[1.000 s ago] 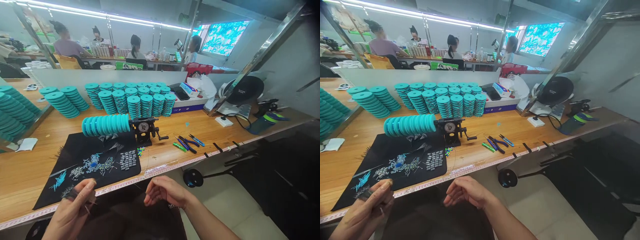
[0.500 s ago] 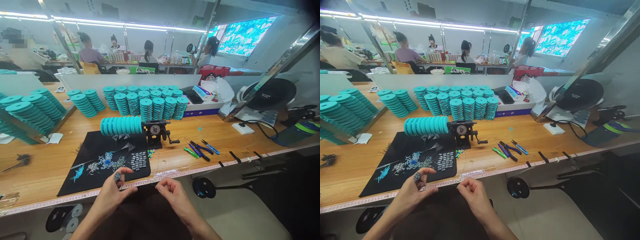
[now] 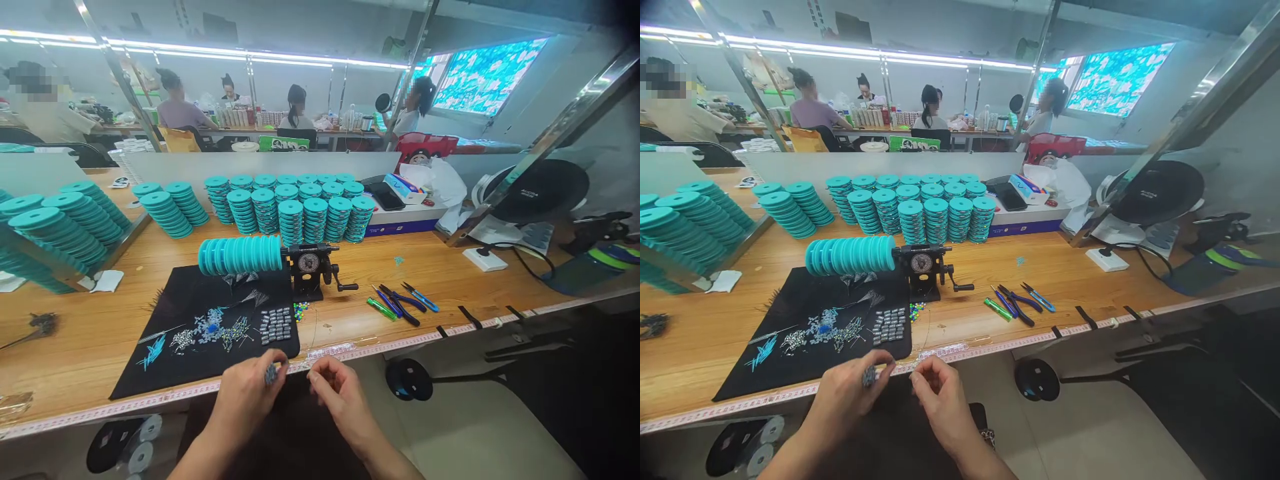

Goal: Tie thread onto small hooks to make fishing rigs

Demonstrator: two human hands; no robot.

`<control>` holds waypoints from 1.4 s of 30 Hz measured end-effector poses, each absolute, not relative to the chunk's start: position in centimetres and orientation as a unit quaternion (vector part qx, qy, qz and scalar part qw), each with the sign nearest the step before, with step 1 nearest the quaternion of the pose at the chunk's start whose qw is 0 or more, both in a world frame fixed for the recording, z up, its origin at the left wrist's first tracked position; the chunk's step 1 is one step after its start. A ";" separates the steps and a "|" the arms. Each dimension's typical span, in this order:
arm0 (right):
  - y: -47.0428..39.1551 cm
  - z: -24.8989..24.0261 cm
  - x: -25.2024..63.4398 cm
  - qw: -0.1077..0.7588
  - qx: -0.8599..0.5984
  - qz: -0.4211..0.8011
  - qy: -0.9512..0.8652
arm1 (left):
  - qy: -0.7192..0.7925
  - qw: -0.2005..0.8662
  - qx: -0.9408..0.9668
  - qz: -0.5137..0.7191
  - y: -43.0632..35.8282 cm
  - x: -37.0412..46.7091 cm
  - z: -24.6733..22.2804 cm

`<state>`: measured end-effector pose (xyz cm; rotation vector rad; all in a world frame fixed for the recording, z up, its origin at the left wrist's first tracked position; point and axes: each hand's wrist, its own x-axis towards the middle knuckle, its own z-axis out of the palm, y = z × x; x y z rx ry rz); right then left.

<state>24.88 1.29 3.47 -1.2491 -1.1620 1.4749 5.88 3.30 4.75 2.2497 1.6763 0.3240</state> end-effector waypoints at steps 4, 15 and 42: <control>1.5 3.8 23.5 0.443 -0.448 0.655 -0.417 | 0.493 0.159 0.816 0.258 0.7 6.2 5.2; 0.9 4.9 21.5 0.413 -0.387 0.763 -0.312 | 0.522 0.271 0.722 0.364 -0.9 5.5 5.2; 0.0 7.0 22.4 0.335 -0.501 0.607 -0.518 | 0.514 0.649 0.352 0.437 -0.8 5.2 2.8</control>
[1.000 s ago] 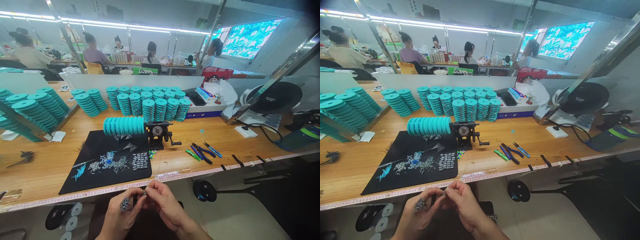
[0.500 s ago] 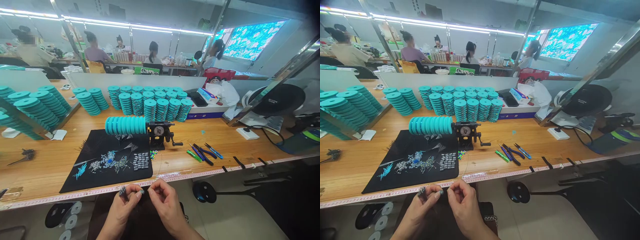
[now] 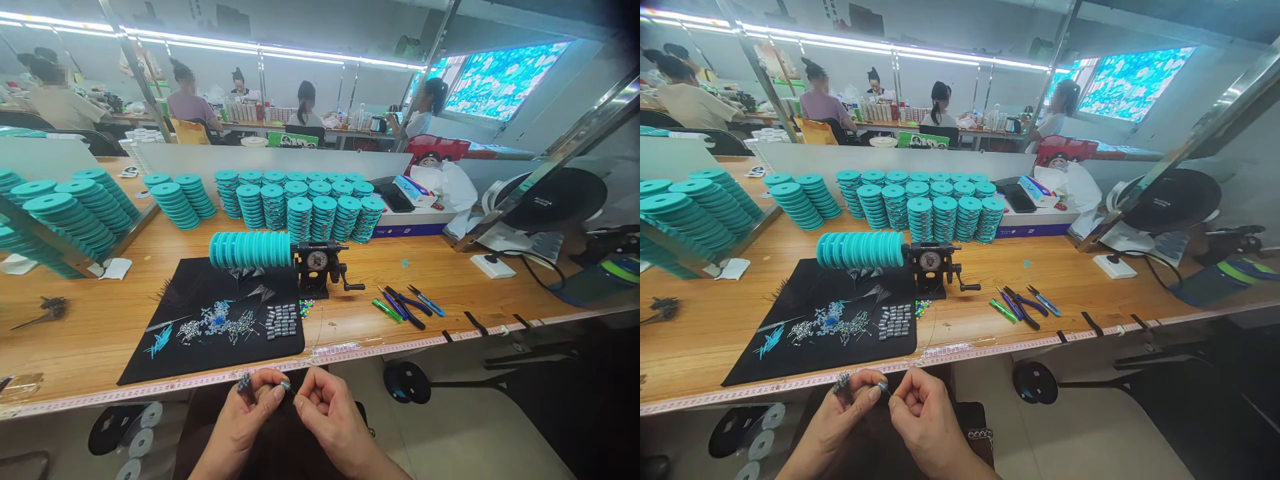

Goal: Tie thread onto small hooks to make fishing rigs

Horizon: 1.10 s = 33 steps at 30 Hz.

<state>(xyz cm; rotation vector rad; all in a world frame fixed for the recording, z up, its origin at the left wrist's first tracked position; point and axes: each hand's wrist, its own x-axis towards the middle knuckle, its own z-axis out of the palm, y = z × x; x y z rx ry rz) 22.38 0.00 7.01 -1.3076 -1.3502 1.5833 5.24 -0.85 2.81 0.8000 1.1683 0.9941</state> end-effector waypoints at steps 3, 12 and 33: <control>0.1 7.0 22.4 0.332 -0.499 0.609 -0.520 | 0.514 0.646 0.358 0.436 -0.9 5.2 2.8; 0.0 7.0 22.5 0.330 -0.493 0.617 -0.518 | 0.502 0.646 0.401 0.413 -0.9 4.8 1.5; 0.0 7.0 22.7 0.324 -0.489 0.616 -0.526 | 0.488 0.651 0.414 0.409 -0.6 4.7 2.6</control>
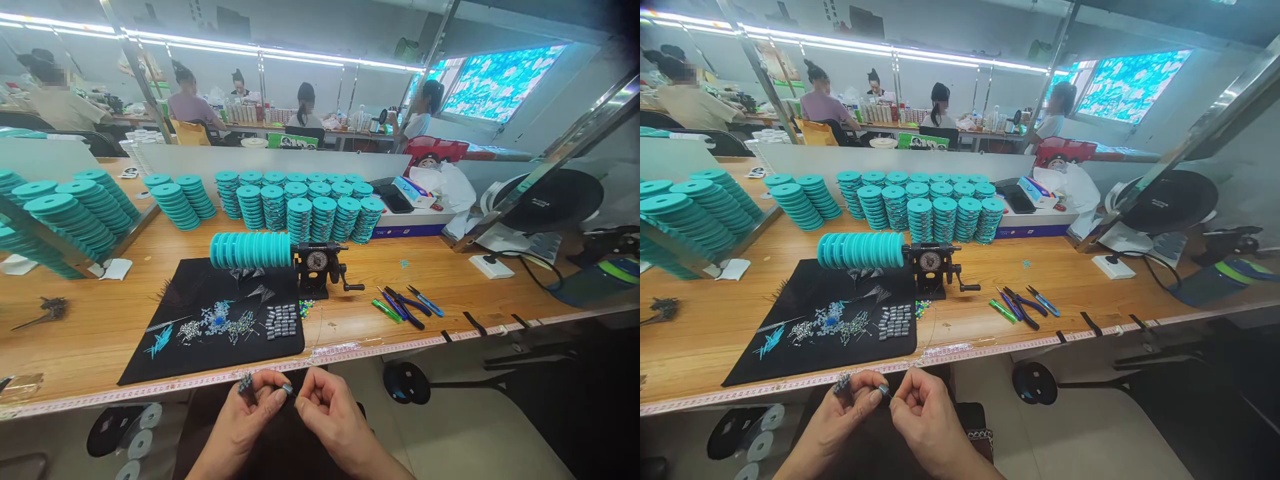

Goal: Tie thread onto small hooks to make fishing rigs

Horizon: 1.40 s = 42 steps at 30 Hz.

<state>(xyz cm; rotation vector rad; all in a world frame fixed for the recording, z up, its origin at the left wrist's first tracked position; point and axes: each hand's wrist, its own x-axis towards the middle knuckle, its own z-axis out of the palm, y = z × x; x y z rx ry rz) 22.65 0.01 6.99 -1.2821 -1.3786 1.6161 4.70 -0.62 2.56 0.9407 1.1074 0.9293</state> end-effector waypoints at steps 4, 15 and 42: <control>0.0 7.0 22.7 0.323 -0.487 0.613 -0.531 | 0.488 0.650 0.419 0.404 -0.8 4.6 2.5; 0.1 7.4 22.6 0.326 -0.482 0.609 -0.540 | 0.492 0.645 0.420 0.406 -0.7 4.5 2.8; 1.6 4.4 23.0 0.321 -0.399 0.762 -0.398 | 0.475 0.370 0.724 0.336 0.6 3.1 5.6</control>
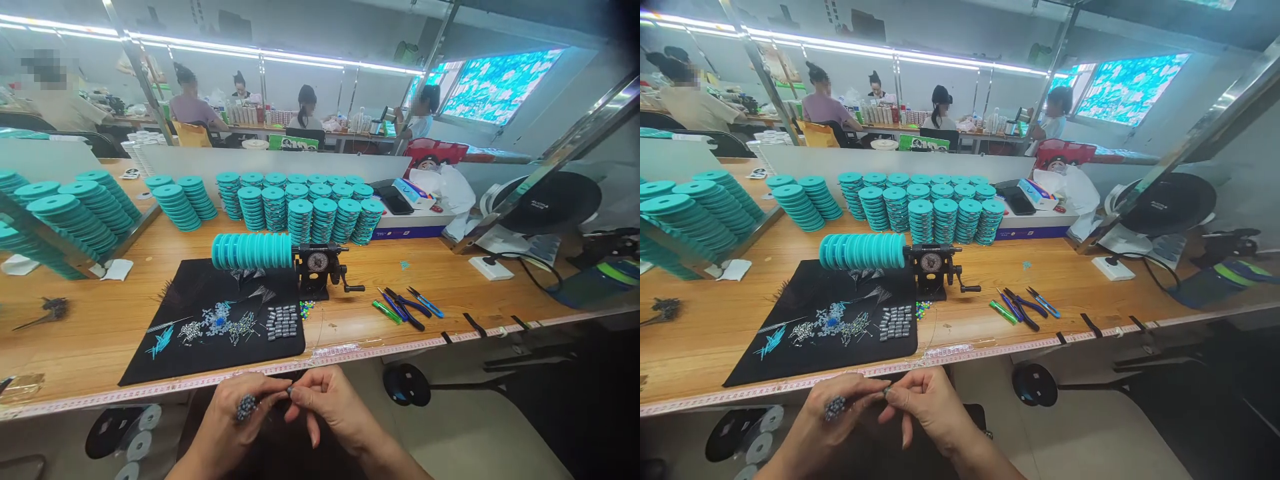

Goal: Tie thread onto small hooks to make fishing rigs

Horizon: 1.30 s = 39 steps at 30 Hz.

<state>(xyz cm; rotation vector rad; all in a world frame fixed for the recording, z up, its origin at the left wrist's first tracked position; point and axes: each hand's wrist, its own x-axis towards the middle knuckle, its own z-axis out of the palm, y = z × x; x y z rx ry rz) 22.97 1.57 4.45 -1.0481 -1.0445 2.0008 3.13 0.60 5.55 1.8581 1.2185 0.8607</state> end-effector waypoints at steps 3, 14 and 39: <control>1.5 4.5 23.0 0.321 -0.387 0.777 -0.378 | 0.464 0.291 0.763 0.344 0.7 3.1 5.5; 0.9 4.3 22.6 0.364 -0.439 0.706 -0.421 | 0.555 0.361 0.642 0.386 0.0 4.5 5.1; 0.0 4.7 22.0 0.313 -0.479 0.251 -0.781 | 0.543 0.425 0.621 0.373 -0.2 5.0 4.5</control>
